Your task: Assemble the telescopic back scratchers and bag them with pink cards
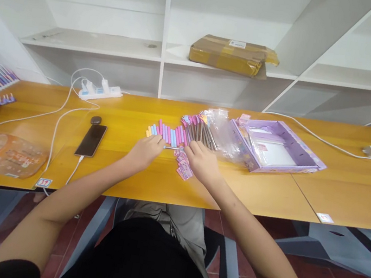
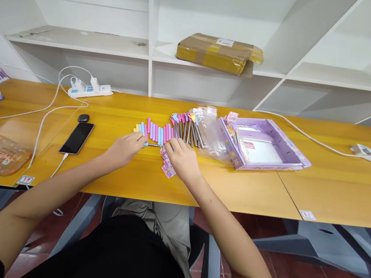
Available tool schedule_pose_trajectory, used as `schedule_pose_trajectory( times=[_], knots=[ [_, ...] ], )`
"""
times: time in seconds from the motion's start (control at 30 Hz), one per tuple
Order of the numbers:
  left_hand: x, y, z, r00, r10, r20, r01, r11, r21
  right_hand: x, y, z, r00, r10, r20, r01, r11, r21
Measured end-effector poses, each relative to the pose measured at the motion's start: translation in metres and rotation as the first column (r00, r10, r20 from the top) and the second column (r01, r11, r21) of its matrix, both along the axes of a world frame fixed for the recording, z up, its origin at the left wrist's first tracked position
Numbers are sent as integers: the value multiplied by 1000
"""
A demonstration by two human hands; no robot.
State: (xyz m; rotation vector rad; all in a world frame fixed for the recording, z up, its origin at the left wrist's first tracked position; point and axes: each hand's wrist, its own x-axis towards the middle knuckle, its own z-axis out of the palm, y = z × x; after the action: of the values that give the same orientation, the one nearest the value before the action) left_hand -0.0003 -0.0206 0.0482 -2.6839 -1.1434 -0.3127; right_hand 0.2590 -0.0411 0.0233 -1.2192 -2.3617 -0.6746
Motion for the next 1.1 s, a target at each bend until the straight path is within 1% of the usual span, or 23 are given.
schedule_pose_trajectory(
  times=[0.07,0.1,0.13,0.17,0.2,0.27,0.3,0.33,0.37,0.4,0.47,0.6,0.77,0.87,1.0,1.1],
  knots=[
    [-15,8,4,1000,20,-4,-20,1000,15,23,1,-1,999,-45,-7,45,999,9],
    [-29,13,7,1000,23,5,-23,999,23,42,1,-2,997,-75,-11,75,997,15],
    [-48,18,10,999,24,21,-24,999,33,66,1,-2,994,-105,-18,105,994,22],
    [-71,24,14,1000,-2,29,1,999,42,94,-1,-2,990,-138,-32,139,990,30],
    [-97,29,17,998,-52,19,51,997,53,124,-3,-2,986,-161,-49,163,986,40],
    [-149,36,23,998,-46,51,38,987,154,183,-10,-1,971,-215,-104,225,970,94],
    [-171,38,25,997,-33,62,21,981,193,206,-15,0,972,-211,-100,221,970,99],
    [-188,39,27,997,-34,66,20,977,210,224,-19,1,975,-204,-87,211,973,89],
    [-200,38,27,999,-9,35,3,982,187,237,-23,2,975,-210,-76,216,974,74],
    [-207,36,26,1000,9,15,-12,983,183,243,-25,3,975,-214,-64,218,974,60],
    [-207,31,24,999,36,-19,-32,983,178,242,-29,4,967,-246,-61,249,967,45],
    [-191,20,20,998,26,-60,-15,982,186,229,-33,6,951,-302,-66,304,952,31],
    [-186,13,25,1000,6,-22,-2,980,201,232,-43,6,935,-343,-89,343,939,-20],
    [-184,10,27,1000,-9,18,6,986,165,231,-47,2,935,-337,-108,334,941,-45],
    [-180,7,24,1000,4,25,-8,986,164,230,-51,-4,928,-352,-126,350,936,-33],
    [-182,5,21,999,8,32,-13,989,150,235,-51,-4,915,-383,-129,384,923,-18]
  ],
)
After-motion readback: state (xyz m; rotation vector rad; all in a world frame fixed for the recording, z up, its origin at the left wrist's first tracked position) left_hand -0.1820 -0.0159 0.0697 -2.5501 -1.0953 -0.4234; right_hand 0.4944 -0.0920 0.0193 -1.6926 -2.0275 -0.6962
